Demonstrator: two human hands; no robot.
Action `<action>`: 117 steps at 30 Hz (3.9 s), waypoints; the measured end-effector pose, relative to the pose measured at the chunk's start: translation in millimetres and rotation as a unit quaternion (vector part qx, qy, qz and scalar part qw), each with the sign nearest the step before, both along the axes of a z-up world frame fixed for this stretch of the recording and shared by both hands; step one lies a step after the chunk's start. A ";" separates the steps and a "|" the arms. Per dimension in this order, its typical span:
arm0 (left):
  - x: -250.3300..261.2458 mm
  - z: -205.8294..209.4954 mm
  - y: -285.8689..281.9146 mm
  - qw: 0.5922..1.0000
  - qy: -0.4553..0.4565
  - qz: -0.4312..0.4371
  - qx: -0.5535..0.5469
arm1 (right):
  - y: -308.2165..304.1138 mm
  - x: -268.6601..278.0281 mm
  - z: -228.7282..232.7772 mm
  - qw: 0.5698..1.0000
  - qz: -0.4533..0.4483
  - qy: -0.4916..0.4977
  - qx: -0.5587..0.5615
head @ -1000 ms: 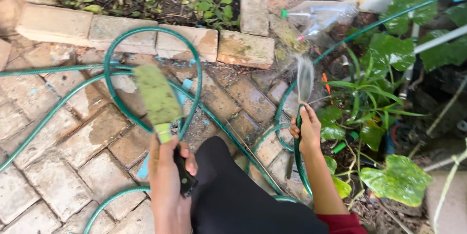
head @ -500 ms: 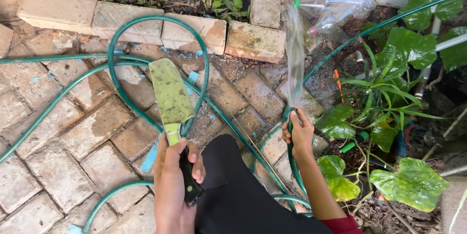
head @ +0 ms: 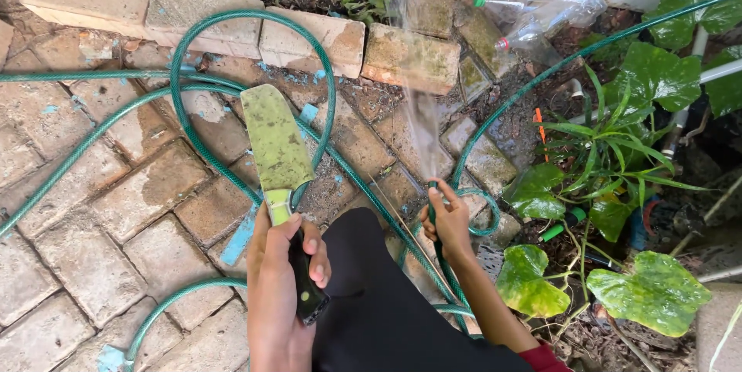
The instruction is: Watering plants in an outdoor garden using a hose.
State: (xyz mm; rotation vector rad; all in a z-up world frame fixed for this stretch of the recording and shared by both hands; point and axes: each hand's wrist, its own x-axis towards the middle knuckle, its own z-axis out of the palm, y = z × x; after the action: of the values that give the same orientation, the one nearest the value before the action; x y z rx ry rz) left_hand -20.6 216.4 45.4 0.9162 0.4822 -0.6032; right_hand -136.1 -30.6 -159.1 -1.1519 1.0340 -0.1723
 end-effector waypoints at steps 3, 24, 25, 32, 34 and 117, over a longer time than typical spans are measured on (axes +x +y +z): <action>0.0 -2.1 0.7 1.000 0.001 0.002 0.002 | 8.5 2.4 6.3 1.000 0.018 0.006 0.003; 0.8 -10.6 -1.9 1.000 0.015 0.007 -0.005 | 7.1 1.8 15.3 0.998 0.057 0.015 -0.008; 1.3 -9.8 -2.1 1.000 0.021 0.009 -0.002 | 7.8 2.3 16.1 0.998 0.063 0.014 -0.003; 1.4 -11.3 -1.5 0.999 0.036 0.018 0.000 | -3.3 -1.1 16.3 0.998 0.058 0.013 -0.008; 1.8 -12.3 -0.8 0.999 0.040 0.020 0.000 | -7.1 0.0 20.6 0.999 0.039 0.014 -0.020; 1.2 -28.1 21.4 0.991 0.049 0.122 -0.026 | 48.1 56.8 59.9 0.944 0.328 0.016 -0.023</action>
State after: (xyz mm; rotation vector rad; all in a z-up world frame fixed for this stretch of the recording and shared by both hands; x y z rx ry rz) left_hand -19.4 237.8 17.3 0.7660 0.6530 -0.4371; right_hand -79.3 17.4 -99.2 -1.4850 0.6281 0.3530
